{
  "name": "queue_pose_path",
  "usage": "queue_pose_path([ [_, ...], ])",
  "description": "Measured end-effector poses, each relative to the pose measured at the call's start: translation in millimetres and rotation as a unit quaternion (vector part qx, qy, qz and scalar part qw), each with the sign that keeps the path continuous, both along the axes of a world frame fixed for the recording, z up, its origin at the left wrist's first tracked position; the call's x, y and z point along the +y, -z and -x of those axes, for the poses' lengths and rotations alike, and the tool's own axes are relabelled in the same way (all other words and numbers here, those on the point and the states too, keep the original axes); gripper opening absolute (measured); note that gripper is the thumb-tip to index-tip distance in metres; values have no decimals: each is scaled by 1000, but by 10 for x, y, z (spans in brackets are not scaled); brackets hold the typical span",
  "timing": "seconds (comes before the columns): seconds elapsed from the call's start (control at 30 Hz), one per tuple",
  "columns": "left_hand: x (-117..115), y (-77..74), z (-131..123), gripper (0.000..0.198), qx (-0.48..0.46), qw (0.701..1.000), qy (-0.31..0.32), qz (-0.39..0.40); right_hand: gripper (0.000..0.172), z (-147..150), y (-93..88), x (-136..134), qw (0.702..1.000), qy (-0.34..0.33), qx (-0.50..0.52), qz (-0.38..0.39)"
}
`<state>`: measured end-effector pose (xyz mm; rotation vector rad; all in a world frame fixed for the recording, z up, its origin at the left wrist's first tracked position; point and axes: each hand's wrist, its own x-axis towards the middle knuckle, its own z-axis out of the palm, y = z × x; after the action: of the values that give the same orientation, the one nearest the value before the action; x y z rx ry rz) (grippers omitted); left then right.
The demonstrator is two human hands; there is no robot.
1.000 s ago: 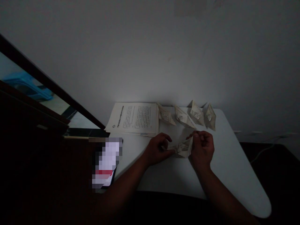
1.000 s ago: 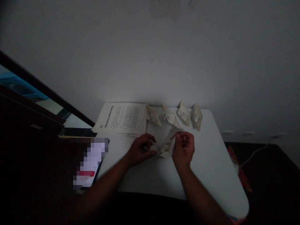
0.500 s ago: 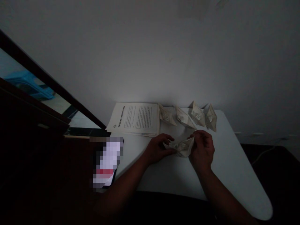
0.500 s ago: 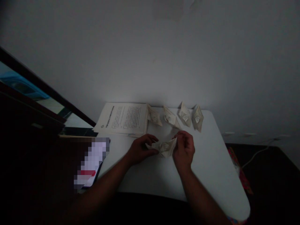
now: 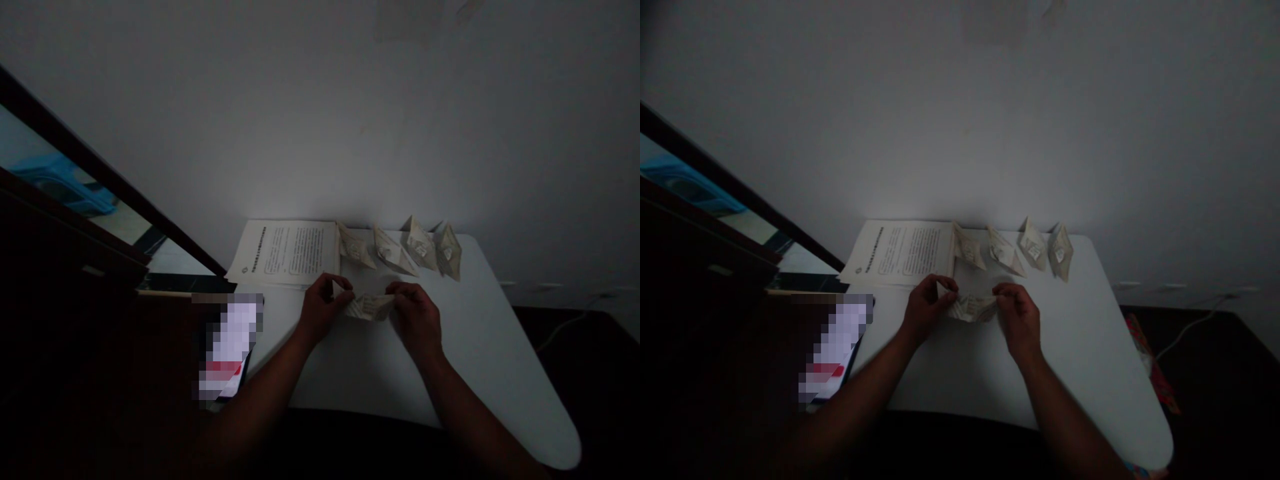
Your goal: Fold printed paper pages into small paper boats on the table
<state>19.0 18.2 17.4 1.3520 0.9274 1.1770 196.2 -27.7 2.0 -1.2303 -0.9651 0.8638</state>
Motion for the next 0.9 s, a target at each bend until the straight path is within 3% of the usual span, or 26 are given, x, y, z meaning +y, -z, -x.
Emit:
queue_pose_path([
  [0.2,-4,-19,0,14,29,999,-26,-12,26,76,-127,-32,998,-7,-40,51],
  [0.53,-4,13,6,16,1,998,-54,-33,22,79,-132,-17,998,55,-7,22],
  [0.73,-18,18,12,18,-15,999,-3,-38,31,73,-127,8,992,119,33,-23],
  [0.9,-50,-6,16,30,31,995,63,-67,33,57,-104,6,983,179,26,-33],
])
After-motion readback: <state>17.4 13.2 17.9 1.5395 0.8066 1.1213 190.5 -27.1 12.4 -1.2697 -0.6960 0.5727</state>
